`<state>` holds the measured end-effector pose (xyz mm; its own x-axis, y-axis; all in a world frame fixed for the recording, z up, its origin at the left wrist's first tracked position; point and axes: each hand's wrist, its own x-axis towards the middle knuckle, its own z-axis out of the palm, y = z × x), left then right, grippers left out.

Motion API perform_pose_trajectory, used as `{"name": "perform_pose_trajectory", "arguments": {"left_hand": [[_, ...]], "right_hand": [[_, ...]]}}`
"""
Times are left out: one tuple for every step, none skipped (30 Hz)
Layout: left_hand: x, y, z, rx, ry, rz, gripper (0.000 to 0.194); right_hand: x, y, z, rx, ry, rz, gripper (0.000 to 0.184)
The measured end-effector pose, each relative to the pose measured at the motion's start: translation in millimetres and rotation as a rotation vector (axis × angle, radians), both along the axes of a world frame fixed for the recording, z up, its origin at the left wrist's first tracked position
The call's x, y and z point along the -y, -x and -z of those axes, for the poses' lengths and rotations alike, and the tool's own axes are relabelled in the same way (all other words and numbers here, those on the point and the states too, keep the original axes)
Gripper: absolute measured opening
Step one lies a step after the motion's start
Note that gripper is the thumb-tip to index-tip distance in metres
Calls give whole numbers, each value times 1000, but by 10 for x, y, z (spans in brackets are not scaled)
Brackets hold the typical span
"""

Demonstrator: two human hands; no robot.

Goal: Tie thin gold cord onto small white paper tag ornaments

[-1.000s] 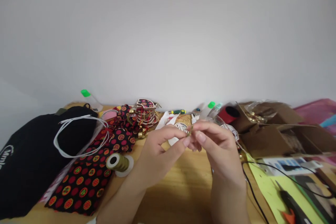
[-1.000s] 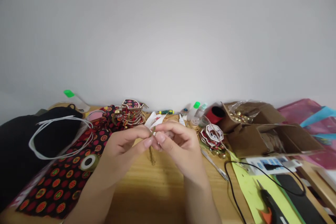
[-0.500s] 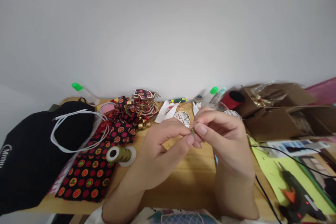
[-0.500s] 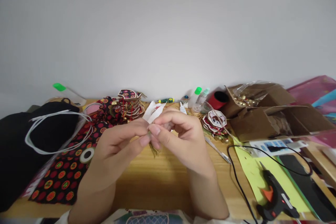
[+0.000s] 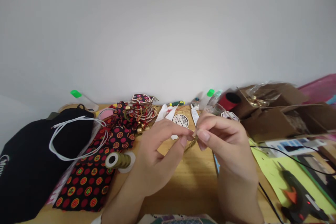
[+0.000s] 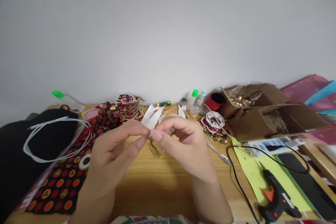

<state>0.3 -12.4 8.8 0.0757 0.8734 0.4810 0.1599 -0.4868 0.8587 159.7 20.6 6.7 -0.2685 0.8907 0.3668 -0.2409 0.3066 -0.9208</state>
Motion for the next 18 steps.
{"name": "perform_pose_trajectory", "arguments": {"left_hand": [[1, 0, 2, 9, -9, 4, 18], [2, 0, 5, 19, -20, 14, 19], [2, -1, 9, 28, -28, 23, 19], [3, -2, 14, 34, -35, 30, 18], [3, -5, 18, 38, -39, 32, 17], [4, -8, 23, 40, -40, 30, 17], [4, -12, 27, 42, -45, 27, 15], [5, -16, 30, 41, -47, 26, 15], [6, -20, 32, 40, -51, 27, 15], [7, -23, 32, 39, -54, 32, 15], [8, -25, 32, 37, -57, 38, 15], [9, -27, 31, 33, -59, 47, 15], [10, -29, 30, 32, -61, 53, 15], [10, -30, 29, 30, -62, 58, 16], [9, -31, 29, 30, -62, 60, 16], [8, -32, 29, 28, -63, 60, 16], [6, -33, 29, 25, -62, 57, 16], [5, -33, 28, 20, -58, 52, 16]], "right_hand": [[-3, -1, 3, -5, 3, -8, 10], [-6, -2, 5, -8, 7, -11, 10], [-8, -2, 7, -9, 11, -14, 10], [-10, -3, 9, -9, 14, -16, 10], [-10, -2, 10, -10, 17, -16, 11], [-10, -2, 11, -13, 18, -17, 11], [-10, -1, 11, -15, 18, -19, 11], [-10, -1, 11, -18, 17, -22, 11], [-11, -1, 11, -19, 13, -25, 11], [-11, -2, 11, -20, 9, -26, 11], [-13, -3, 11, -16, 6, -24, 11], [-14, -4, 11, -10, 5, -21, 12], [-15, -5, 11, -3, 7, -16, 12], [-16, -5, 10, 4, 10, -11, 13], [-17, -6, 10, 10, 12, -8, 13], [-17, -6, 11, 13, 15, -8, 13], [-16, -6, 11, 13, 13, -8, 12], [-15, -6, 12, 11, 9, -7, 12]]}}
